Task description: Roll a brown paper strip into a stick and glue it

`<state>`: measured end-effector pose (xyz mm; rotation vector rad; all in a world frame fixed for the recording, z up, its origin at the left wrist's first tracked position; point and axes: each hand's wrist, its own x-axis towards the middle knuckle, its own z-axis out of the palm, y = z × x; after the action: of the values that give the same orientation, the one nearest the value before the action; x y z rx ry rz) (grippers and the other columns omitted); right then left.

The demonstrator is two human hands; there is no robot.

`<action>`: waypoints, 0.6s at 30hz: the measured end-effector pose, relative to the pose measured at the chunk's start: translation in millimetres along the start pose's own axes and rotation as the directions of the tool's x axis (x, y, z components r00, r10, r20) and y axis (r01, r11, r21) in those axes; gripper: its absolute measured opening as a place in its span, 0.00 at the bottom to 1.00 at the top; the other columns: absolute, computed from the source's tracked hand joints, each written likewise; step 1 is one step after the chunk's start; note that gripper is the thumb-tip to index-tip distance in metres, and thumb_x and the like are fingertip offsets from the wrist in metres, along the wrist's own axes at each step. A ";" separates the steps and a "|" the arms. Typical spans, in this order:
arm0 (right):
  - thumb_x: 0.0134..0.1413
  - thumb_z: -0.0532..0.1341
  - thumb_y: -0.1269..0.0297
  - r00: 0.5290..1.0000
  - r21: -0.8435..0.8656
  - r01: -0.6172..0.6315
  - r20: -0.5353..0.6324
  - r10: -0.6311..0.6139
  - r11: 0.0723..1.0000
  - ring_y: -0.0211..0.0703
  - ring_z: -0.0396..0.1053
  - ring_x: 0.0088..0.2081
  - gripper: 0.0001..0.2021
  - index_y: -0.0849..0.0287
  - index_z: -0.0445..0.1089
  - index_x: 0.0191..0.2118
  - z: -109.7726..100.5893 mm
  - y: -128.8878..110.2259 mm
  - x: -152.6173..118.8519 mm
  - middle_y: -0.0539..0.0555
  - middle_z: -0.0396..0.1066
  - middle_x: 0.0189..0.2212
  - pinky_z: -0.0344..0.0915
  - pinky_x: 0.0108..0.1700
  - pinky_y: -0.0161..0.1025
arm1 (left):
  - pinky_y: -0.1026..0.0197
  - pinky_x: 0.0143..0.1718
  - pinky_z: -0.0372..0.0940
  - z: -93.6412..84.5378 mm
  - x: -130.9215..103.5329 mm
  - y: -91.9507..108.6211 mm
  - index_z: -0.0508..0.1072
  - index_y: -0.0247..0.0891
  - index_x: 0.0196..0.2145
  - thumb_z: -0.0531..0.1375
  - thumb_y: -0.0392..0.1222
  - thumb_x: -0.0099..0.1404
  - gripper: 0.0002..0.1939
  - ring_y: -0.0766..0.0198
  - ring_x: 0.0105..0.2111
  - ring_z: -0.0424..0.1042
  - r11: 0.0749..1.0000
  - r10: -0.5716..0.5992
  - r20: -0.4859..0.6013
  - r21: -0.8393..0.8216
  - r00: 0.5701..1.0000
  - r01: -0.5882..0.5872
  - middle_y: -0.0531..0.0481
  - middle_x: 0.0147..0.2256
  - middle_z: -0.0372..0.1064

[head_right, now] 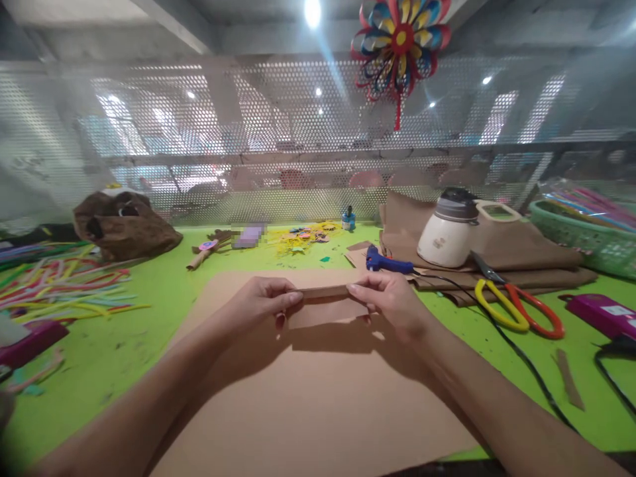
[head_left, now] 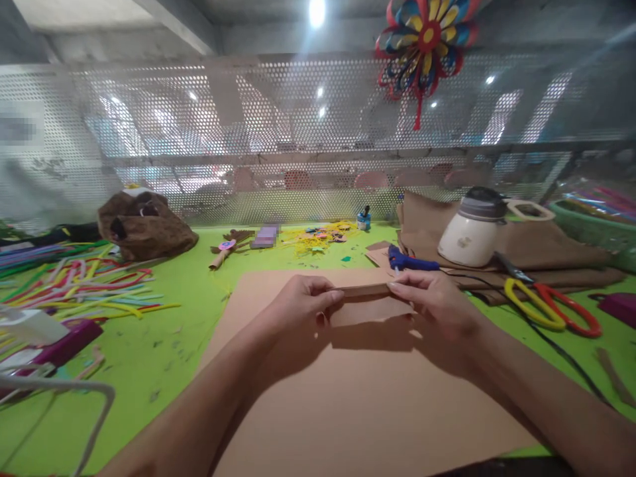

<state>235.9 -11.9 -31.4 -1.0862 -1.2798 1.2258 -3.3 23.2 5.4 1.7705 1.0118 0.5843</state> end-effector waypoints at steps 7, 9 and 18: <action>0.48 0.68 0.55 1.000 0.171 0.006 0.025 -0.010 0.985 0.33 0.62 0.25 0.13 0.60 0.73 0.30 0.0 -1.8 0.3 0.49 0.67 0.24 0.62 0.25 0.29 | 0.67 0.19 0.54 -2.1 4.5 -9.6 0.67 0.35 0.20 0.64 0.44 0.52 0.13 0.72 0.16 0.58 0.953 -0.040 -0.005 -0.301 0.999 0.036 0.57 0.16 0.59; 0.50 0.66 0.51 0.999 0.226 0.031 0.010 -0.034 0.974 0.37 0.67 0.29 0.15 0.60 0.74 0.31 -2.5 -2.9 2.3 0.51 0.70 0.27 0.65 0.30 0.32 | 0.67 0.18 0.54 -4.1 5.9 -13.1 0.68 0.34 0.22 0.66 0.42 0.50 0.11 0.73 0.16 0.58 0.919 -0.064 0.038 -0.389 0.997 0.073 0.57 0.17 0.59; 0.51 0.67 0.62 0.893 -0.108 0.233 0.418 -0.168 0.967 0.48 0.70 0.47 0.25 0.49 0.66 0.56 7.1 -17.0 -14.8 0.55 0.72 0.47 0.67 0.48 0.44 | 0.68 0.21 0.59 3.0 2.2 -19.7 0.72 0.33 0.24 0.67 0.41 0.51 0.09 0.73 0.18 0.59 0.798 0.029 0.332 -0.576 0.943 0.179 0.55 0.18 0.60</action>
<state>230.6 -28.5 -15.5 -0.7999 -1.7858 1.2470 -7.2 27.0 -14.0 1.1928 0.5694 0.4710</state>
